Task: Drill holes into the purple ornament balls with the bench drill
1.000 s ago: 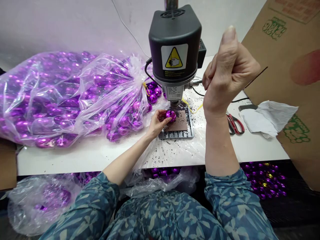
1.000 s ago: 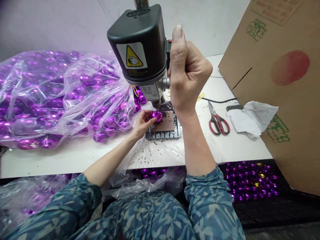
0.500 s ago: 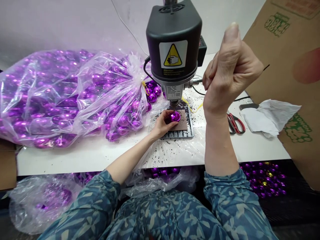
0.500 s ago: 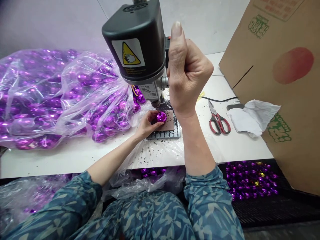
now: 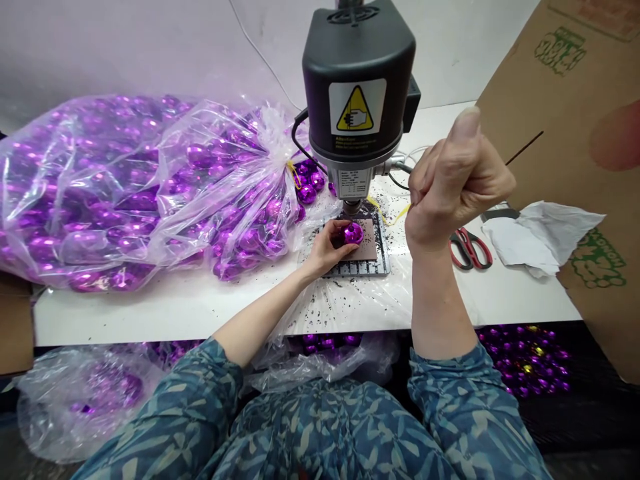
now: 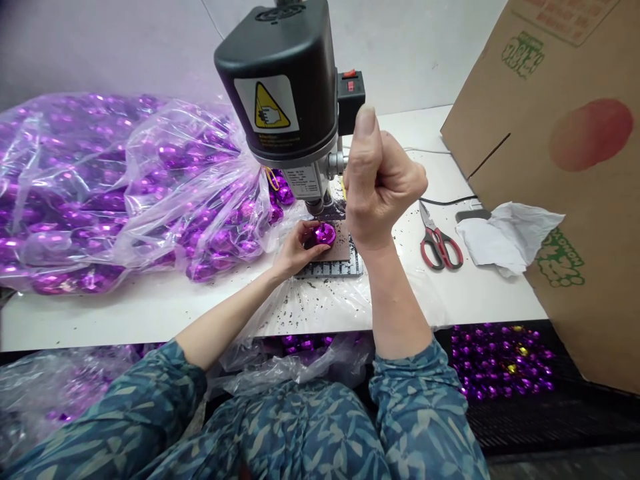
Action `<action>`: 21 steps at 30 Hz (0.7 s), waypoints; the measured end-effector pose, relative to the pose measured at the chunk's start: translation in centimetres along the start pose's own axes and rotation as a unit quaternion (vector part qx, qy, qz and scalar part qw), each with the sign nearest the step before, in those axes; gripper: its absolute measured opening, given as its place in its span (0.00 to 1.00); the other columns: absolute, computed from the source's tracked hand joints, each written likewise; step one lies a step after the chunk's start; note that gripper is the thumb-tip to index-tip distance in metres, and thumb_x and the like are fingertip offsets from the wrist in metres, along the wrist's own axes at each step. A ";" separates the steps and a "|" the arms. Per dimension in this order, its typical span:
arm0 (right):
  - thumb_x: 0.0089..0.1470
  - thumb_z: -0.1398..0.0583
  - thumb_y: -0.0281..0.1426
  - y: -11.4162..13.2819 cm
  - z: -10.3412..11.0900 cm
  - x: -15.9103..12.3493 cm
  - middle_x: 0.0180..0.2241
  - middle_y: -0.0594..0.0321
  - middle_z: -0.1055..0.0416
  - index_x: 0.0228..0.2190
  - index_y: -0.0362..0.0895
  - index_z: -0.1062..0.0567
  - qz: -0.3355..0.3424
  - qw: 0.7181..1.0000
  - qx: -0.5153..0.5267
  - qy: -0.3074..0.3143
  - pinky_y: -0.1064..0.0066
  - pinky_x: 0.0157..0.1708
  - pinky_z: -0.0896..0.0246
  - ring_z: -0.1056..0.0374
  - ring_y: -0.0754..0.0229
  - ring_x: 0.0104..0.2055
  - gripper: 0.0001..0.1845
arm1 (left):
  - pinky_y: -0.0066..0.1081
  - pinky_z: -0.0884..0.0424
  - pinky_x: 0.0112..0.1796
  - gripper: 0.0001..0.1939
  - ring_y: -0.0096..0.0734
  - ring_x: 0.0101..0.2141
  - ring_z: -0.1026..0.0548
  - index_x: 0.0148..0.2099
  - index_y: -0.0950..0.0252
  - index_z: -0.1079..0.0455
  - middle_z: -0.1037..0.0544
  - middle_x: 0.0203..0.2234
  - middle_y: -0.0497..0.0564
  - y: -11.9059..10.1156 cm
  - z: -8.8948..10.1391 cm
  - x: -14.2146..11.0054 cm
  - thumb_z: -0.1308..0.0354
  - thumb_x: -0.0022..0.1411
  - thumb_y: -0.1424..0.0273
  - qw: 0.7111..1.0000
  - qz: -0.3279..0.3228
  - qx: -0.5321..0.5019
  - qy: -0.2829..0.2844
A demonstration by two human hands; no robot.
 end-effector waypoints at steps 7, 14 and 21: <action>0.66 0.40 0.49 -1.0 0.7 -0.8 0.11 0.72 0.53 0.14 0.43 0.50 0.041 0.998 0.037 -0.017 0.68 0.18 0.60 0.52 0.73 0.13 0.39 | 0.47 0.21 0.55 0.27 0.44 0.51 0.18 0.55 0.61 0.30 0.18 0.50 0.57 -0.3 0.0 -0.1 0.23 0.57 0.67 1.000 0.001 -0.001 0.001; 0.67 0.43 0.50 -2.0 1.4 -2.1 0.10 0.71 0.56 0.14 0.44 0.54 0.064 0.997 0.003 -0.034 0.68 0.17 0.63 0.56 0.72 0.12 0.39 | 0.48 0.21 0.55 0.27 0.45 0.51 0.17 0.55 0.62 0.30 0.17 0.50 0.58 -0.5 0.0 -0.2 0.23 0.57 0.69 1.000 0.005 -0.008 -0.003; 0.66 0.40 0.41 -3.1 2.1 -3.2 0.08 0.73 0.58 0.13 0.44 0.53 0.155 0.985 0.060 -0.056 0.69 0.12 0.66 0.58 0.71 0.09 0.38 | 0.48 0.21 0.55 0.28 0.46 0.50 0.18 0.54 0.62 0.30 0.18 0.49 0.58 -0.3 0.0 -0.2 0.22 0.56 0.66 1.000 0.001 -0.013 -0.008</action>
Point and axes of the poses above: each hand's wrist, its own x-axis towards the middle knuckle, its own z-axis out of the back of the hand, y = z × x, the point moved 4 cm from there along x, towards the middle knuckle
